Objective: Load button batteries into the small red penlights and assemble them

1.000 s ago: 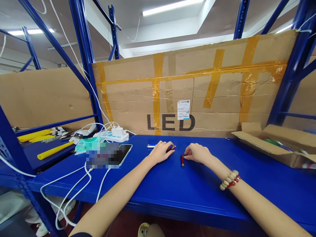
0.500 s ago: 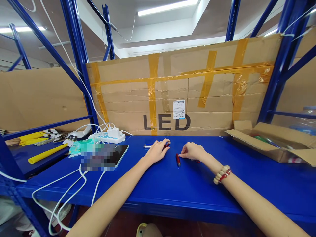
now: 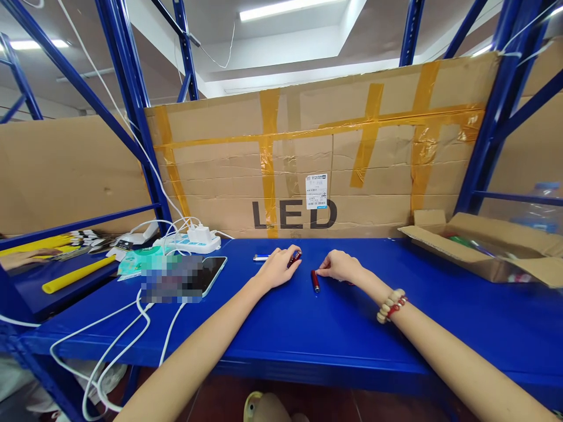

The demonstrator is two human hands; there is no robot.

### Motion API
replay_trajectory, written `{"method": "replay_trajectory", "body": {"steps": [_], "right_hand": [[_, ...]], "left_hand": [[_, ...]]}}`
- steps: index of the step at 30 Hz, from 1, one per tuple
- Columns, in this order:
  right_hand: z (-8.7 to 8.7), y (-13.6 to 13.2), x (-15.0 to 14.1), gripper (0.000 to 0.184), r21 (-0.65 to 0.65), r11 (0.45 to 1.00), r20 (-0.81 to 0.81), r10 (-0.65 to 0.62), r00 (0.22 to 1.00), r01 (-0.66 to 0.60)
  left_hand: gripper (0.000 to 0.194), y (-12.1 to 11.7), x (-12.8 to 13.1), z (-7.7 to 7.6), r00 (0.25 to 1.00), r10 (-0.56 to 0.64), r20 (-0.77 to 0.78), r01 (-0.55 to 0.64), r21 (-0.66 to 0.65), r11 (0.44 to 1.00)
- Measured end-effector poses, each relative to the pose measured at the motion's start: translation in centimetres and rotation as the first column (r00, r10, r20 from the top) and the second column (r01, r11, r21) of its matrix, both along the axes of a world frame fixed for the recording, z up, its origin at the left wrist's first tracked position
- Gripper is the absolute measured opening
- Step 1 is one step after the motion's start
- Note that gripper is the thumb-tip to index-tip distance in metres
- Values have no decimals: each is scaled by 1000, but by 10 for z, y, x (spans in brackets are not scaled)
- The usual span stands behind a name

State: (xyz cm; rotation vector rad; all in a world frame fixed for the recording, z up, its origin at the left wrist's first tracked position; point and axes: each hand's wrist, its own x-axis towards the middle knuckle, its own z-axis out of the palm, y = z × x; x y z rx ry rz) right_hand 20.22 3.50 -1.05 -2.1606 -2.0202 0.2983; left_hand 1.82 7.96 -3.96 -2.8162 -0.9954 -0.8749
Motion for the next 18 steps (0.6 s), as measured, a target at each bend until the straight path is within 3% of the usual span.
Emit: {"method": "replay_trajectory", "body": {"steps": [13, 18], "right_hand": [[-4, -2, -7, 13, 226, 965, 60, 120, 991, -131], [-3, -1, -7, 17, 479, 855, 30, 213, 977, -201]], "left_hand": [[22, 2, -1, -2, 1000, -26, -3, 26, 1, 1000], [23, 4, 0, -2, 999, -30, -18, 30, -4, 1000]]}}
